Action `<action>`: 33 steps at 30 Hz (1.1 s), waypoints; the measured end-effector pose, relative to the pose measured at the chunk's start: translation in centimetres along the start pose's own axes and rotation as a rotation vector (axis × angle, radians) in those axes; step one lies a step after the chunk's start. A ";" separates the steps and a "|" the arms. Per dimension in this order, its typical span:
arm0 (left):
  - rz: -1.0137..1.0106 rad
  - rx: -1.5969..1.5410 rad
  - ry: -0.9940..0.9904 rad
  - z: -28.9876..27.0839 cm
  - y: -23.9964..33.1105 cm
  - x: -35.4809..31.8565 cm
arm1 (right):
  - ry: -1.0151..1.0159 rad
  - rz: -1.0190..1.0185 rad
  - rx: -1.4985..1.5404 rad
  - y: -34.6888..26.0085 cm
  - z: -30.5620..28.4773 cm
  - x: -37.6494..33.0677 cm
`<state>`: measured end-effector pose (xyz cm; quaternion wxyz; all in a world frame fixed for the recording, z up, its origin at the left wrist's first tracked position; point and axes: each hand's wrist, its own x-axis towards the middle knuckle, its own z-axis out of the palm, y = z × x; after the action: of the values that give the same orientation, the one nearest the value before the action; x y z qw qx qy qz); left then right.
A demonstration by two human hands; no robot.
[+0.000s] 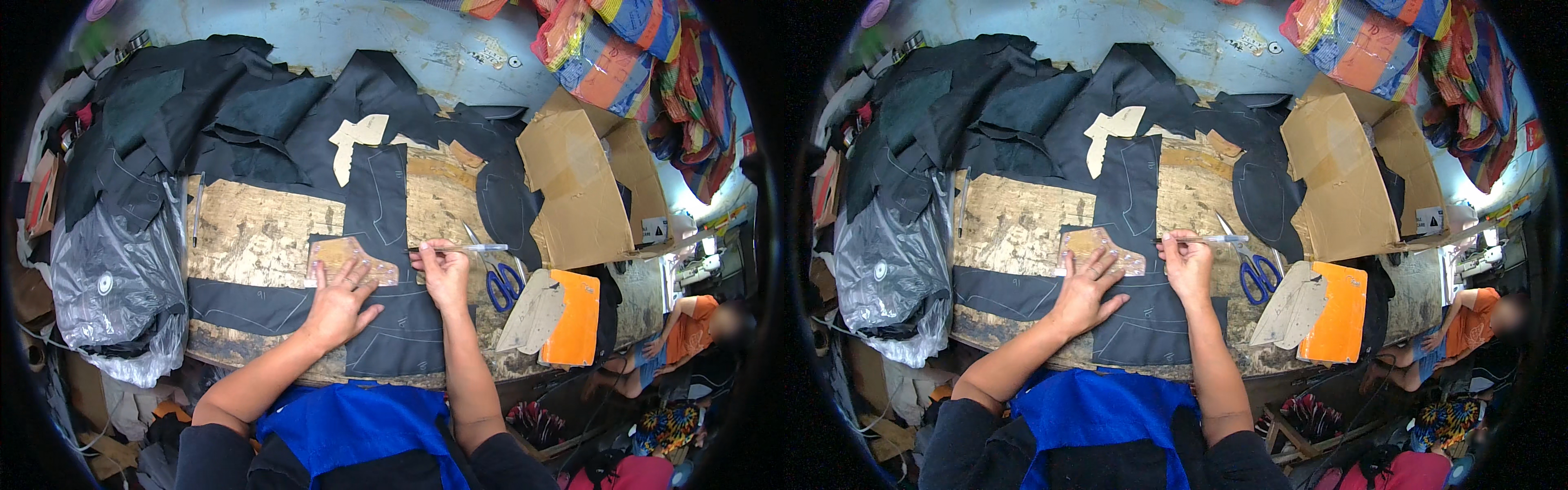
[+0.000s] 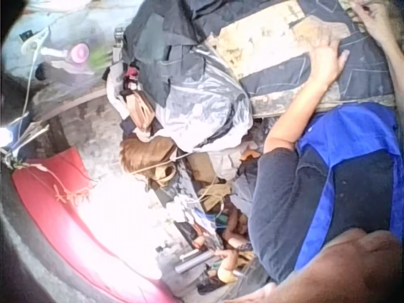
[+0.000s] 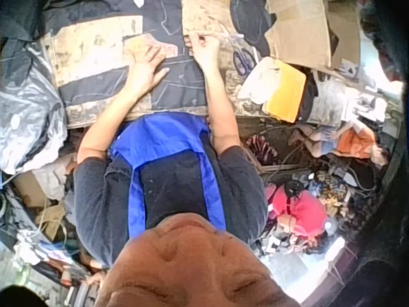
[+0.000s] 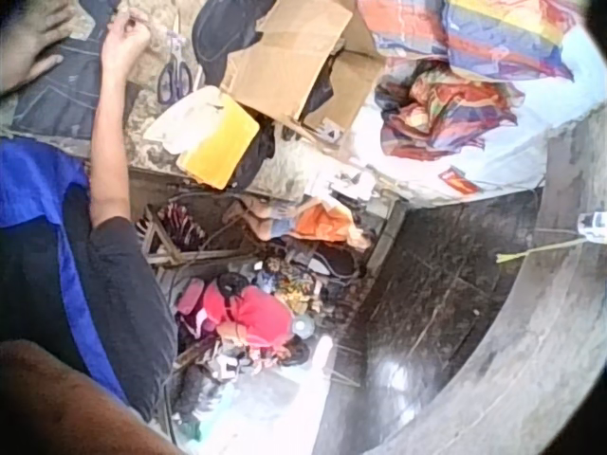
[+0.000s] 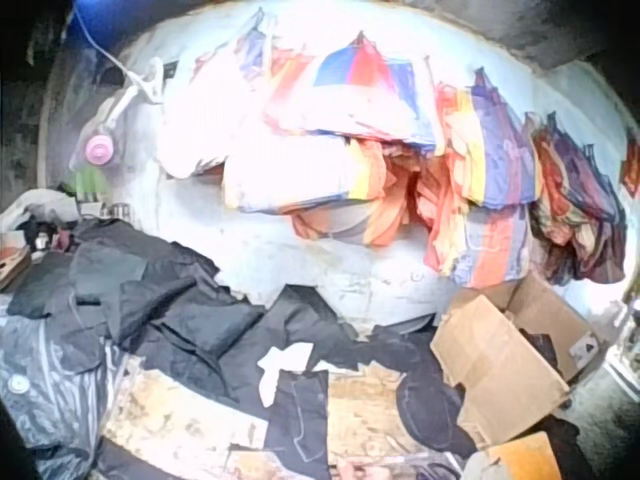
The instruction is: The person traces patterns onto black fabric using cardboard templates and a white marker, then cuts the fabric with scissors. The person repeatedly places templates, marks outlines, and cuts out fabric pieces on a cluttered work table.
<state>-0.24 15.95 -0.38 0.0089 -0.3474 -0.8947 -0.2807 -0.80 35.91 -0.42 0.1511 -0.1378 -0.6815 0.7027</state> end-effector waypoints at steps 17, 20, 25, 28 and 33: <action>-0.008 -0.050 -0.028 0.7 0.2 1.0 | -0.096 -0.100 -0.122 1.4 2.9 0.2; -0.008 -0.044 -0.011 0.8 0.2 1.1 | -0.113 -0.065 -0.161 1.3 3.3 1.0; -0.006 -0.035 -0.025 0.7 0.2 1.1 | -0.121 -0.138 -0.202 1.5 4.7 1.9; -0.008 -0.045 -0.040 0.6 0.2 1.1 | -0.123 -0.191 -0.326 0.9 5.3 1.8; -0.003 -0.053 -0.029 0.7 0.4 1.2 | -0.229 -0.334 -0.636 -1.7 4.4 1.2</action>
<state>-0.80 17.22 -0.51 -0.0138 -0.3504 -0.8875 -0.2990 -3.60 32.36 1.44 0.1363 0.0146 -0.8911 0.4325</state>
